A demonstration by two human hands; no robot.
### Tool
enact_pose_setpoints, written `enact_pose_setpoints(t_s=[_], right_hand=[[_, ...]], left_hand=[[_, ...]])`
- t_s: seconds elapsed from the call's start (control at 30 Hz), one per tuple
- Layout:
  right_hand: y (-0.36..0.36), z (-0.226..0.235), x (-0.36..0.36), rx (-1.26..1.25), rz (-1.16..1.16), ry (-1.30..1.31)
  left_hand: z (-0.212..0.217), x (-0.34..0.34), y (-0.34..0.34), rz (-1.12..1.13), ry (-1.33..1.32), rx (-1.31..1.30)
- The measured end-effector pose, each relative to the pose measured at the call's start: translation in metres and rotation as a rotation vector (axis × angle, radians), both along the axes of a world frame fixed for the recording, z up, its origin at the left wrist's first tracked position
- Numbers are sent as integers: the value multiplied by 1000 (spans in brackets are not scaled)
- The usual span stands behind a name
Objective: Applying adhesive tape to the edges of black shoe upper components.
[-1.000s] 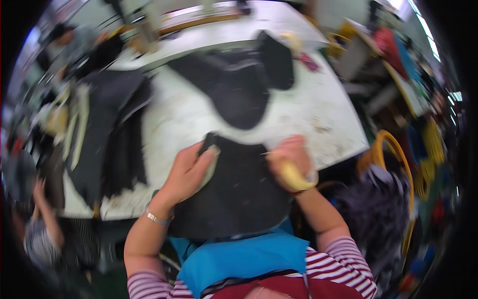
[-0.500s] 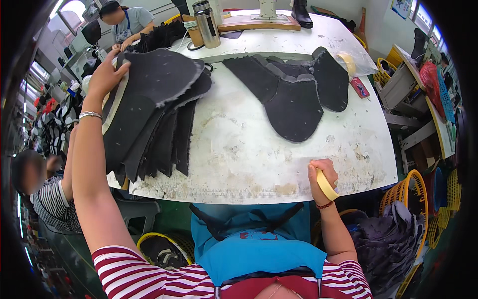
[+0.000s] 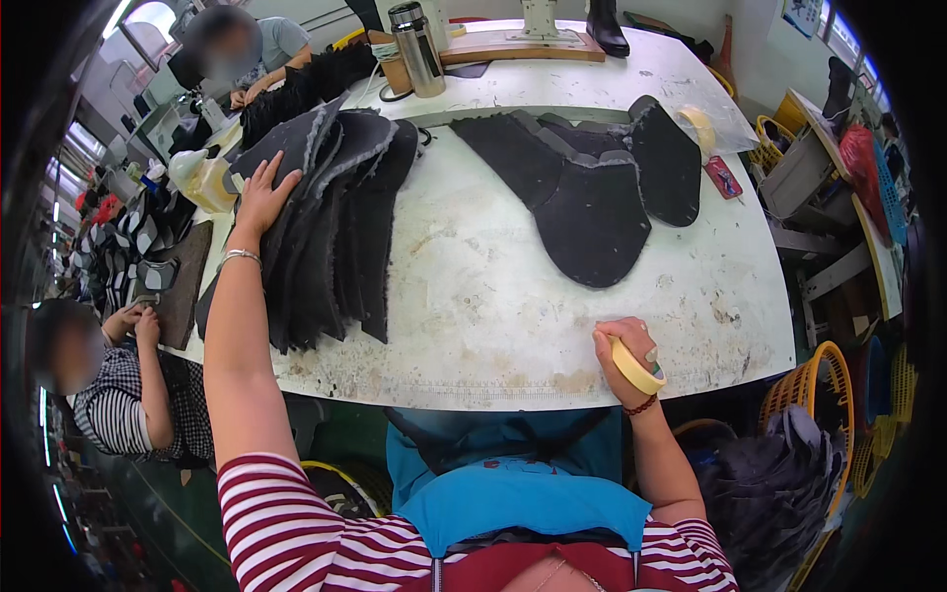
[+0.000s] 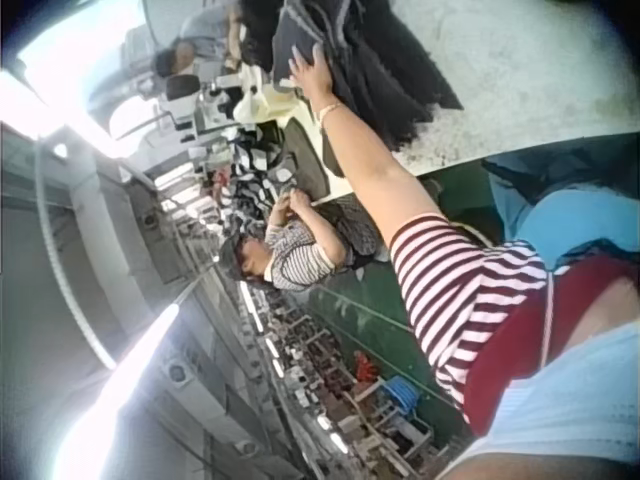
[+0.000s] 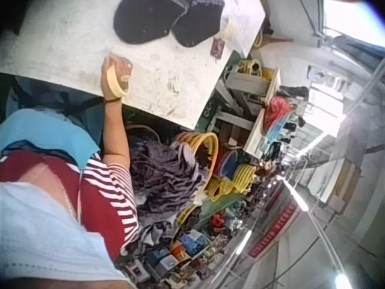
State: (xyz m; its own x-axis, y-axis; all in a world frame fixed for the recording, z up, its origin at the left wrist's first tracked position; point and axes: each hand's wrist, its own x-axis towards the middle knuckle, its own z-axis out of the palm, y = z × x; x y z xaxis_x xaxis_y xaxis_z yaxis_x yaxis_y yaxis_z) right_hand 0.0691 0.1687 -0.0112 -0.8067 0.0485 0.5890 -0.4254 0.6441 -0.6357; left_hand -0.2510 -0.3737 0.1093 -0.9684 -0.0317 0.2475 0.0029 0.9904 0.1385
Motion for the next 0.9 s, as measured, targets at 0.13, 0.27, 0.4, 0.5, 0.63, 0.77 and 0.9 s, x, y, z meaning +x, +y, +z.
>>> enact_pose_setpoints(t_s=[0.13,0.27,0.4,0.5,0.63,0.77,0.9], right_hand=[[-1,-3,-3,-8,-5,-18],[1,0,2,-7,1,-13],[9,0,6,21,24,-7],[10,-1,4,1,27,-21],[9,0,2,-12,9,-28],[9,-2,5,-12,18,-34],[16,-6,14,-24,-22,-61]], left_hand=[[7,10,35,76,-76,-177],[41,40,73,81,-148,-145],[55,56,100,7,8,-184],[56,70,172,-303,459,-380],[16,75,277,-841,268,-324],[-58,66,342,-868,-58,-332],[-94,76,370,-811,-58,-111]])
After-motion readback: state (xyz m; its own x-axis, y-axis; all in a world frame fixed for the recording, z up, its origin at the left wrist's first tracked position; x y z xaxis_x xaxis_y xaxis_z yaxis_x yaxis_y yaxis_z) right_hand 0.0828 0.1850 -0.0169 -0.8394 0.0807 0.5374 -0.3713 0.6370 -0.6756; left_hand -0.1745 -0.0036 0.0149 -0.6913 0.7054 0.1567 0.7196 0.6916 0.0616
